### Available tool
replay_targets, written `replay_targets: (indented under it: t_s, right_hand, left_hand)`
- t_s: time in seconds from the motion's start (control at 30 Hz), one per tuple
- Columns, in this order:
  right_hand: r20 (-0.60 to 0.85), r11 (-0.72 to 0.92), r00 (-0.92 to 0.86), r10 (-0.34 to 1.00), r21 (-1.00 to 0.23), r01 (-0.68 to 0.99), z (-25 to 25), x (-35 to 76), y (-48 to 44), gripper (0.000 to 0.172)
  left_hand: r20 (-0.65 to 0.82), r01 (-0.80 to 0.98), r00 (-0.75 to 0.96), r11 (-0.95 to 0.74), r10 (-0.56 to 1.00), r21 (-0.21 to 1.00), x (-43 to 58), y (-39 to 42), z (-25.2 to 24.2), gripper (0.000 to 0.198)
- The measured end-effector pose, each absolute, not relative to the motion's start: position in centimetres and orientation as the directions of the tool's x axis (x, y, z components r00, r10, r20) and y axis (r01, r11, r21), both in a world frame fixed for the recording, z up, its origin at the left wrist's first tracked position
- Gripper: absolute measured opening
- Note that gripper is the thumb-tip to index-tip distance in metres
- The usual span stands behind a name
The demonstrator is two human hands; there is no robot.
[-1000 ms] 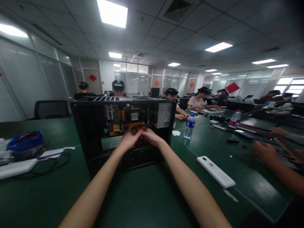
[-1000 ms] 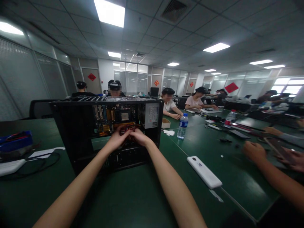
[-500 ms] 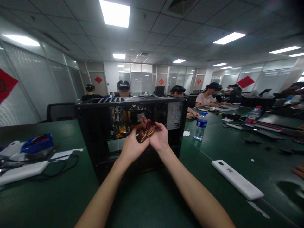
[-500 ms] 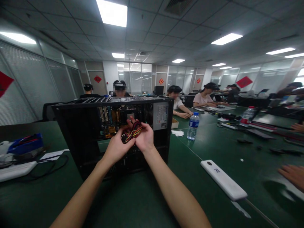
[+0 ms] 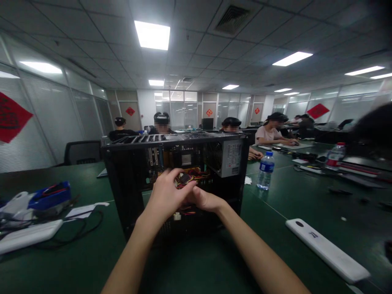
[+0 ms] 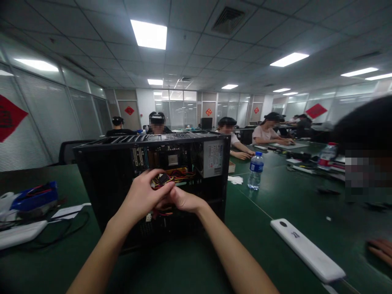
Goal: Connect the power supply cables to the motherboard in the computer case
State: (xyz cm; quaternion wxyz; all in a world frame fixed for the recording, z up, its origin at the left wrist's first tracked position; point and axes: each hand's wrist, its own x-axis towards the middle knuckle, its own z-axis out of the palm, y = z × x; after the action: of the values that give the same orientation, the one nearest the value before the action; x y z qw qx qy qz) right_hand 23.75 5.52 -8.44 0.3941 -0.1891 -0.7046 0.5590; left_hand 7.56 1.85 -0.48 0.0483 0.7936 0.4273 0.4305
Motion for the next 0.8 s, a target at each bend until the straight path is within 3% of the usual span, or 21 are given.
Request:
replay_targets:
  t_s: [0.17,0.27,0.37,0.53,0.63,0.73,0.8]
  right_hand:
    - [0.173,0.366,-0.780,0.602,-0.927,0.077,-4.8,25.4,3.6,0.058]
    - [0.027,0.387,-0.732,0.681,-0.862,0.328,-2.3,27.4,1.8,0.047]
    - [-0.041,0.346,-0.633,0.773,-0.809,0.475,-0.5,29.0,0.0,0.051]
    - [0.018,0.438,-0.581,0.814,-0.677,0.592,0.7,29.1,-1.6,0.054]
    - [0.195,0.478,-0.448,0.873,-0.529,0.701,1.8,27.8,-3.7,0.042]
    - [0.385,0.570,-0.421,0.821,-0.541,0.618,3.1,26.4,-7.7,0.037]
    - [0.355,0.688,-0.603,0.714,-0.511,0.514,3.3,25.9,-10.6,0.043]
  left_hand:
    - [0.475,0.477,0.398,-0.620,0.785,0.623,7.1,1.8,-0.6,0.030]
    - [0.392,0.320,0.496,-0.583,0.775,0.747,6.9,1.9,-0.7,0.034]
    - [0.357,0.287,0.499,-0.540,0.789,0.792,6.9,2.0,-0.9,0.041]
    - [0.307,0.302,0.545,-0.524,0.780,0.796,6.9,2.1,-1.4,0.051]
    - [0.292,0.356,0.548,-0.535,0.784,0.766,6.7,2.4,-1.8,0.056]
    - [0.287,0.403,0.545,-0.546,0.788,0.734,6.4,3.1,-2.3,0.058]
    - [0.276,0.427,0.537,-0.539,0.797,0.726,6.2,3.6,-2.6,0.059]
